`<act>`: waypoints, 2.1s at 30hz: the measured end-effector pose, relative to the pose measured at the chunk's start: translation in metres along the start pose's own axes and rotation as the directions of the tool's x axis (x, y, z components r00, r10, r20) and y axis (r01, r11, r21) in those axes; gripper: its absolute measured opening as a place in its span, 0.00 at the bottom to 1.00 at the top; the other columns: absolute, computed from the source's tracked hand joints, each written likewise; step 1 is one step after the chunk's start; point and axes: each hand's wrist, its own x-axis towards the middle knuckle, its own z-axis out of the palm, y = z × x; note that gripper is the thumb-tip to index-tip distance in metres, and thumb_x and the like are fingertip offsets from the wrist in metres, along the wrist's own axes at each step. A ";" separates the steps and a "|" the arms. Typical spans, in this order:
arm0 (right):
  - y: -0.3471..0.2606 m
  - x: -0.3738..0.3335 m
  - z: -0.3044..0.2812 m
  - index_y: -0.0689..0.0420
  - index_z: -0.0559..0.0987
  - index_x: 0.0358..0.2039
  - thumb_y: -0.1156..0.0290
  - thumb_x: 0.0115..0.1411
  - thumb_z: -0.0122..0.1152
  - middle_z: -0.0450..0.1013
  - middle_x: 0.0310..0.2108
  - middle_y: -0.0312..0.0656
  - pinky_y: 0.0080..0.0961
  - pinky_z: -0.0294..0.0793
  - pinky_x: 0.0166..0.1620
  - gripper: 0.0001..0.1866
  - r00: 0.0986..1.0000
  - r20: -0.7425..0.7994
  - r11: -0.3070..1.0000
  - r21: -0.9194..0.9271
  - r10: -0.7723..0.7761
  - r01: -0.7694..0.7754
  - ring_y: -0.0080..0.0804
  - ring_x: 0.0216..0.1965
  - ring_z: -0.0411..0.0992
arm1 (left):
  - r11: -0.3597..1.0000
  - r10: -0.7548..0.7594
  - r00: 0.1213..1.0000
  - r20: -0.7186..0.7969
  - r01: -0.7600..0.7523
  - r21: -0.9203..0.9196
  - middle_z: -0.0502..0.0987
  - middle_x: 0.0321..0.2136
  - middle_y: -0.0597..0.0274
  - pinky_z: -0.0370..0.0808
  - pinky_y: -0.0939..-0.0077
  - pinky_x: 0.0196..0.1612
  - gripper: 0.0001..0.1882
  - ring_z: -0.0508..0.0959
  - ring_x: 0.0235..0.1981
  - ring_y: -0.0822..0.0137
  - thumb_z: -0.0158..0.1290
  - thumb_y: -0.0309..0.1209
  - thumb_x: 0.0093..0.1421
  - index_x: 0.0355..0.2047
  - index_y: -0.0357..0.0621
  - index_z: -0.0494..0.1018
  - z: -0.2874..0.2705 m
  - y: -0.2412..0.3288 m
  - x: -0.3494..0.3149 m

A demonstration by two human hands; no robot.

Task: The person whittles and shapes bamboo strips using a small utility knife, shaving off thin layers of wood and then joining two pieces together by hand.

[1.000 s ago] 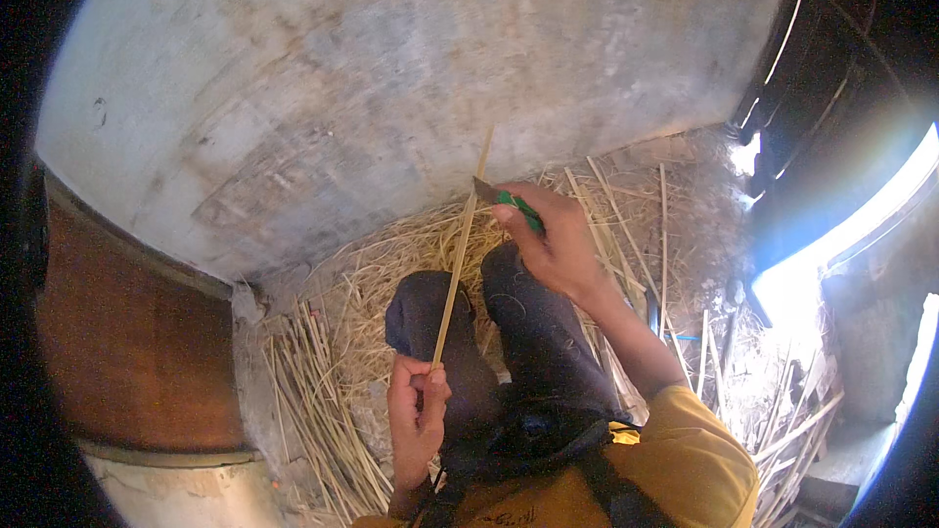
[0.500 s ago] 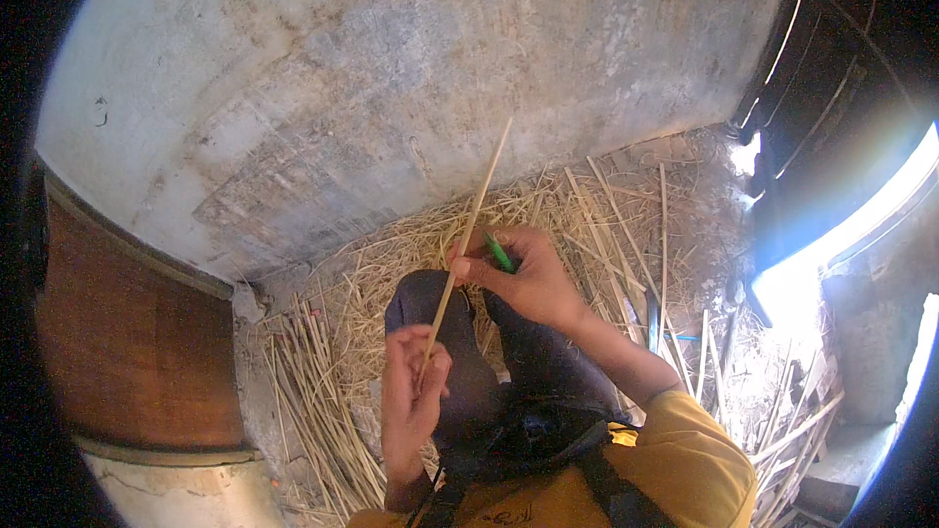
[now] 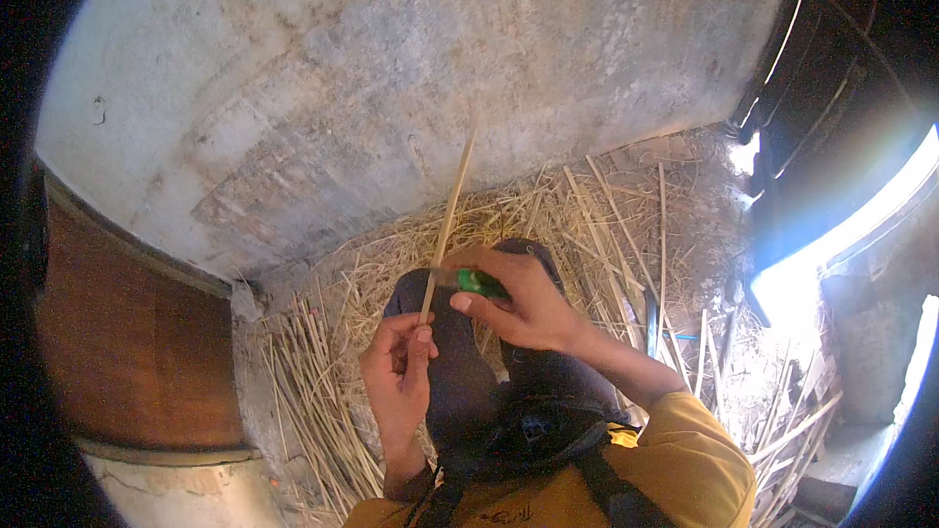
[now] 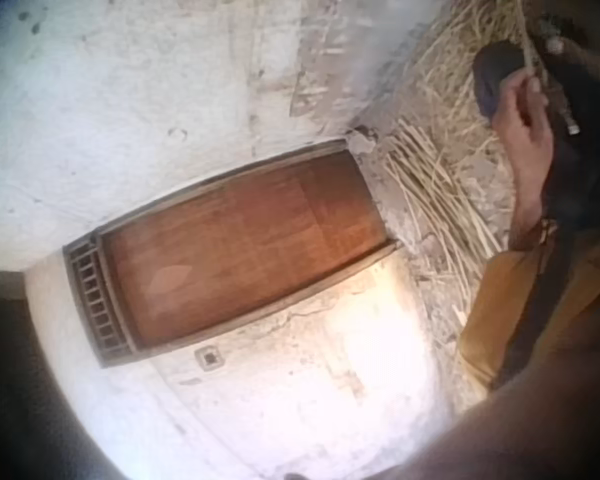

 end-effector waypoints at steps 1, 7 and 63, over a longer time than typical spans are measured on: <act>-0.001 -0.002 0.001 0.62 0.78 0.49 0.67 0.64 0.65 0.77 0.32 0.48 0.32 0.75 0.35 0.16 0.997 0.008 0.997 -0.032 -0.073 0.074 0.43 0.30 0.79 | 1.000 -0.009 1.000 0.009 0.009 -0.005 0.80 0.26 0.64 0.71 0.83 0.28 0.07 0.76 0.25 0.78 0.56 0.28 0.69 0.43 0.36 0.77 0.000 0.001 0.000; 0.003 -0.012 0.010 0.59 0.78 0.44 0.63 0.63 0.67 0.78 0.34 0.47 0.39 0.76 0.29 0.16 0.992 0.052 0.962 -0.245 -0.112 0.122 0.50 0.29 0.78 | 0.997 -0.052 0.999 0.014 0.053 -0.064 0.77 0.24 0.67 0.67 0.86 0.28 0.06 0.74 0.25 0.81 0.56 0.26 0.68 0.44 0.37 0.77 0.002 0.001 -0.002; 0.046 0.024 -0.025 0.64 0.79 0.43 0.66 0.66 0.63 0.77 0.30 0.49 0.32 0.71 0.29 0.14 0.953 -0.285 0.919 -0.393 -0.103 -0.019 0.43 0.24 0.75 | 0.987 -0.156 0.984 0.088 0.151 0.060 0.72 0.16 0.70 0.57 0.82 0.20 0.04 0.65 0.18 0.85 0.55 0.26 0.69 0.39 0.38 0.77 -0.005 -0.025 -0.043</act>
